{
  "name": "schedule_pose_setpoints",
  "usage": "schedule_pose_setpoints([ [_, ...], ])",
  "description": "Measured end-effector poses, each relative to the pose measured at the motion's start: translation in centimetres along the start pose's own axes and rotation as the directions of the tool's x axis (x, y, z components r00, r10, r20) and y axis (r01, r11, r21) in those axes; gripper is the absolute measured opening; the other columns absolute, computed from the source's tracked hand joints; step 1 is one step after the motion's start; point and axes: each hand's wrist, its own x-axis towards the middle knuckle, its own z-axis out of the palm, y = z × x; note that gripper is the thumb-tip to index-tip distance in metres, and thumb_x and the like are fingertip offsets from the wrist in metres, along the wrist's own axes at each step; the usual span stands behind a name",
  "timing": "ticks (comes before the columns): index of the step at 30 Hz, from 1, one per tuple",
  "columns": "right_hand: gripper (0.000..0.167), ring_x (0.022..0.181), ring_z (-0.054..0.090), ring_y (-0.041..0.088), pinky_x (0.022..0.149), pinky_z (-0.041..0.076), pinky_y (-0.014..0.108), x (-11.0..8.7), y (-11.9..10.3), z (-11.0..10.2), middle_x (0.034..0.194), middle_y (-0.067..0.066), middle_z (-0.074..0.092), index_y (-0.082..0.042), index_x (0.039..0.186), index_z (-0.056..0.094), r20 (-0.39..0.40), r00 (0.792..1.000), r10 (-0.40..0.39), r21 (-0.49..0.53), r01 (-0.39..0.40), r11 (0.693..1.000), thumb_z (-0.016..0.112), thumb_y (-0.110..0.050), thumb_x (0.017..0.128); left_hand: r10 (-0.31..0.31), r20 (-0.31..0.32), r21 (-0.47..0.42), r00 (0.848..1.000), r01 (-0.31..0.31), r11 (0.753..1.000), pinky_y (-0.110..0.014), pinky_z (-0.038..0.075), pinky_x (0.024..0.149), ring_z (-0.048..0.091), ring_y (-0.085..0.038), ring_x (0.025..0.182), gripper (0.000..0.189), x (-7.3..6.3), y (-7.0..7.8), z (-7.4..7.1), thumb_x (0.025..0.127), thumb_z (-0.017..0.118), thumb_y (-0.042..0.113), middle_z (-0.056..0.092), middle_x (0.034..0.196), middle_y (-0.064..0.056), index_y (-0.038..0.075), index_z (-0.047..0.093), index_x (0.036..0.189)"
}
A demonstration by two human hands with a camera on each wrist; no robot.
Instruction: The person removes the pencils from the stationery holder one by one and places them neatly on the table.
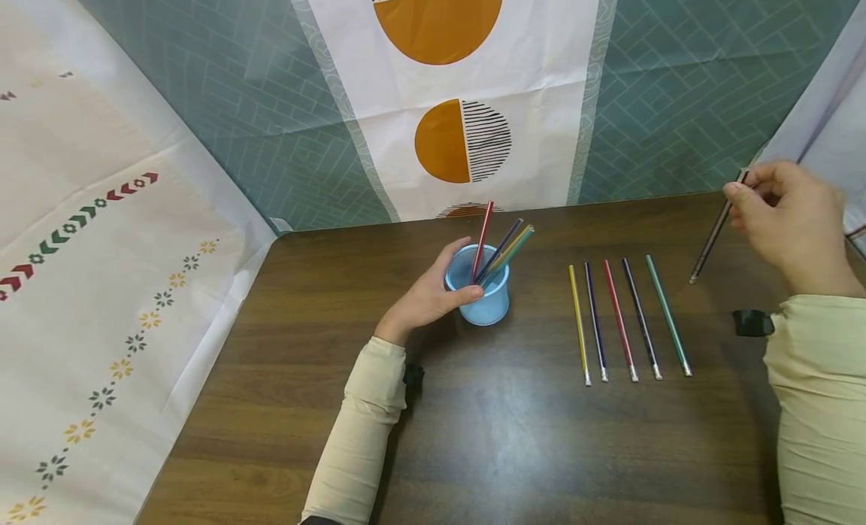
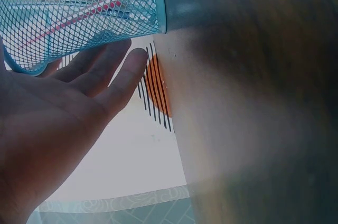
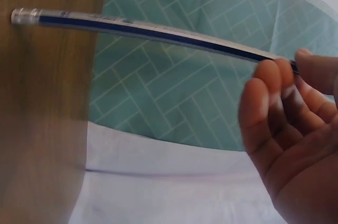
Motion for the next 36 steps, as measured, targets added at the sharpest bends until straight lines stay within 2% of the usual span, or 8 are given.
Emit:
schedule_pose_setpoints([
  [6,0.029,0.048,0.044,-0.017,0.045,0.035,0.017,0.3,1.5,0.0,0.063,0.000,0.063,0.006,0.103,0.054,0.118,0.993,-0.007,-0.094,0.019,0.995,0.057,-0.023,0.104,0.004,-0.001,-0.026,1.000,-0.004,1.000,-0.047,0.044,0.104,0.049,-0.026,0.126,0.104,0.1,-0.1,0.1,0.081,0.072,0.069,0.045,0.146,-0.008,0.024,0.021,0.159],
  [11,0.030,0.048,0.049,-0.014,0.045,0.040,0.015,0.3,2.3,-0.2,0.066,0.008,0.065,0.008,0.103,0.054,0.167,0.986,-0.004,-0.066,0.016,0.998,0.057,-0.022,0.104,-0.004,-0.006,-0.013,1.000,0.004,1.000,-0.048,0.044,0.103,0.049,-0.027,0.127,0.106,0.2,-0.1,0.2,0.078,0.070,0.074,0.044,0.147,-0.007,0.026,0.021,0.159],
  [15,0.031,0.049,0.053,-0.011,0.046,0.045,0.014,0.4,2.6,0.0,0.069,0.008,0.066,0.010,0.103,0.055,0.204,0.979,-0.002,-0.032,0.009,0.999,0.058,-0.020,0.104,-0.014,-0.008,0.001,1.000,0.014,1.000,-0.049,0.044,0.103,0.047,-0.028,0.128,0.099,0.1,-0.2,0.1,0.083,0.071,0.066,0.042,0.148,-0.007,0.027,0.022,0.159],
  [20,0.032,0.051,0.054,-0.008,0.048,0.043,0.015,0.3,2.9,-0.2,0.064,-0.012,0.063,0.008,0.105,0.058,0.185,0.982,0.027,-0.005,-0.027,1.000,0.059,-0.024,0.103,-0.017,-0.002,0.004,1.000,0.017,1.000,-0.052,0.043,0.103,0.046,-0.030,0.129,0.091,0.1,-0.2,0.1,0.089,0.072,0.055,0.041,0.149,-0.009,0.027,0.021,0.160],
  [25,0.031,0.051,0.056,-0.007,0.048,0.044,0.015,0.3,3.1,-0.3,0.063,-0.028,0.057,0.008,0.105,0.060,0.162,0.986,0.027,0.029,-0.032,0.999,0.060,-0.023,0.102,-0.019,-0.010,0.010,1.000,0.020,1.000,-0.050,0.044,0.103,0.046,-0.029,0.129,0.099,0.1,-0.1,0.2,0.083,0.071,0.068,0.041,0.149,-0.008,0.028,0.022,0.159],
  [29,0.040,0.051,0.057,-0.008,0.048,0.047,0.014,0.6,3.0,-0.3,0.069,-0.033,0.054,0.010,0.129,0.050,0.170,0.985,0.028,0.053,-0.038,0.998,0.059,-0.017,0.103,-0.021,-0.014,0.014,1.000,0.021,1.000,-0.050,0.045,0.103,0.047,-0.029,0.128,0.105,0.2,-0.1,0.2,0.078,0.069,0.075,0.041,0.149,-0.008,0.027,0.021,0.159],
  [32,0.062,0.051,0.058,-0.005,0.049,0.047,0.013,0.8,2.9,-0.3,0.071,-0.035,0.054,0.001,0.153,0.029,0.186,0.982,0.019,0.073,-0.033,0.997,0.060,-0.012,0.101,-0.019,-0.016,0.017,1.000,0.019,1.000,-0.050,0.045,0.102,0.047,-0.029,0.128,0.107,0.2,-0.1,0.2,0.079,0.069,0.074,0.040,0.149,-0.008,0.024,0.021,0.160],
  [36,0.080,0.050,0.060,0.001,0.049,0.047,0.015,0.9,2.8,-0.1,0.067,-0.020,0.062,-0.009,0.161,0.012,0.231,0.973,-0.016,0.084,-0.004,0.996,0.062,-0.004,0.099,-0.016,-0.017,0.018,1.000,0.016,1.000,-0.051,0.044,0.103,0.046,-0.029,0.128,0.110,0.1,-0.1,0.2,0.079,0.069,0.074,0.040,0.149,-0.009,0.019,0.020,0.160],
])
